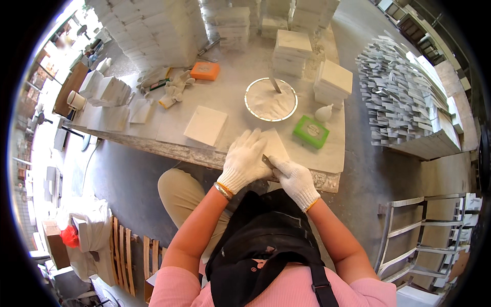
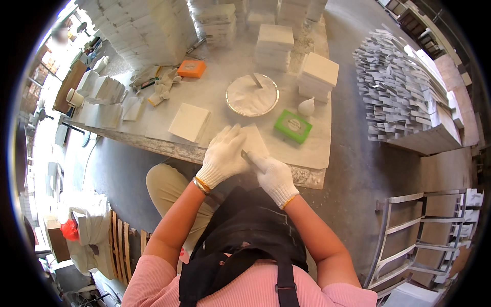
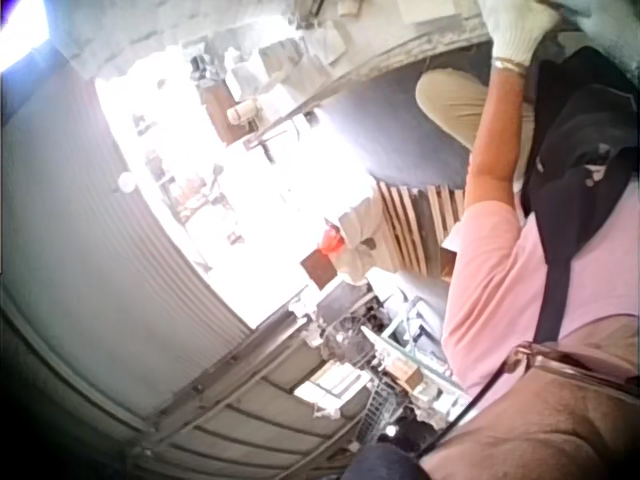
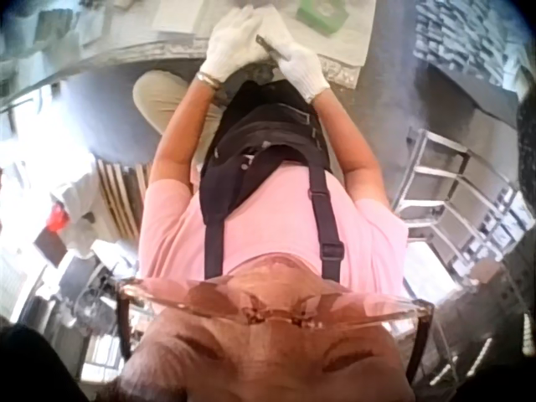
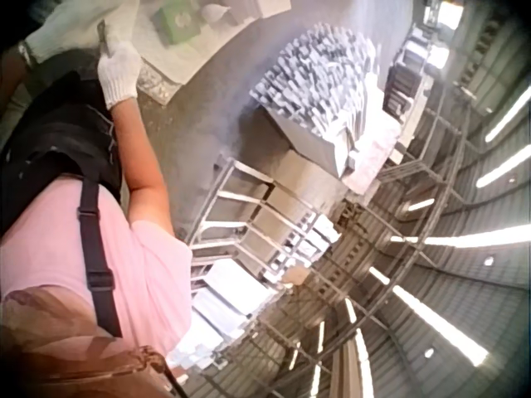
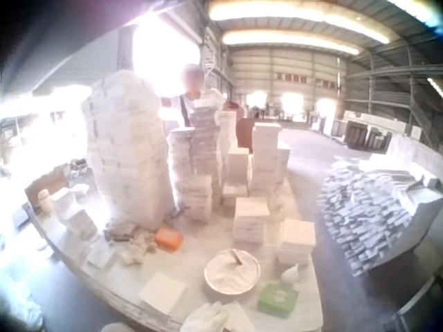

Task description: The person sits at a workbench and repeatedly scrapes the edges of small white blocks with a metal scraper, then rubs the edges with a green sponge and an orange block. The person handles each block one at a time, turning it over to treat different sides.

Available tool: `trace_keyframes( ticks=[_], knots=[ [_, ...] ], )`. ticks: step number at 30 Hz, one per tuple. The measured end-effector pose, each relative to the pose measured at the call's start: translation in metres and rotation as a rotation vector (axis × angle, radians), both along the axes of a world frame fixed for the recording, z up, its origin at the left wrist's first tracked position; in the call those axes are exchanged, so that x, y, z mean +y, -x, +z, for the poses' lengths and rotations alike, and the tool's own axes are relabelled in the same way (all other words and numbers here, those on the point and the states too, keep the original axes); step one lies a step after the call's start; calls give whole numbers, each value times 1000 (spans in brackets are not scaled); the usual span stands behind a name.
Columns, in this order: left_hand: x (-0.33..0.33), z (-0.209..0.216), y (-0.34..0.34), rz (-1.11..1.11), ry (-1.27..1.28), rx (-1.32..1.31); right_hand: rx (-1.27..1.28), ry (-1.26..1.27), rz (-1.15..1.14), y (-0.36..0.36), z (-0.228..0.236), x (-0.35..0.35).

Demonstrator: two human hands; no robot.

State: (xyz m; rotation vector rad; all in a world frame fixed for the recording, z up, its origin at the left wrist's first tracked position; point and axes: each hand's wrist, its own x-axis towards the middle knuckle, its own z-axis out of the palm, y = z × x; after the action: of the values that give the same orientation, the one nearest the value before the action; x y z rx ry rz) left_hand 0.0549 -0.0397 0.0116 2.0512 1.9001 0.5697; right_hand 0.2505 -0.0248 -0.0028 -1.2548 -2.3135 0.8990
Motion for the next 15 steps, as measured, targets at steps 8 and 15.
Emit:
trace_keyframes(
  ticks=[8,15],
  knots=[
    [-19,0,15,-91,-63,-17,272,206,-148,-40,12,11],
    [-61,5,3,-276,-191,101,341,312,-184,-46,3,5]
  ],
)
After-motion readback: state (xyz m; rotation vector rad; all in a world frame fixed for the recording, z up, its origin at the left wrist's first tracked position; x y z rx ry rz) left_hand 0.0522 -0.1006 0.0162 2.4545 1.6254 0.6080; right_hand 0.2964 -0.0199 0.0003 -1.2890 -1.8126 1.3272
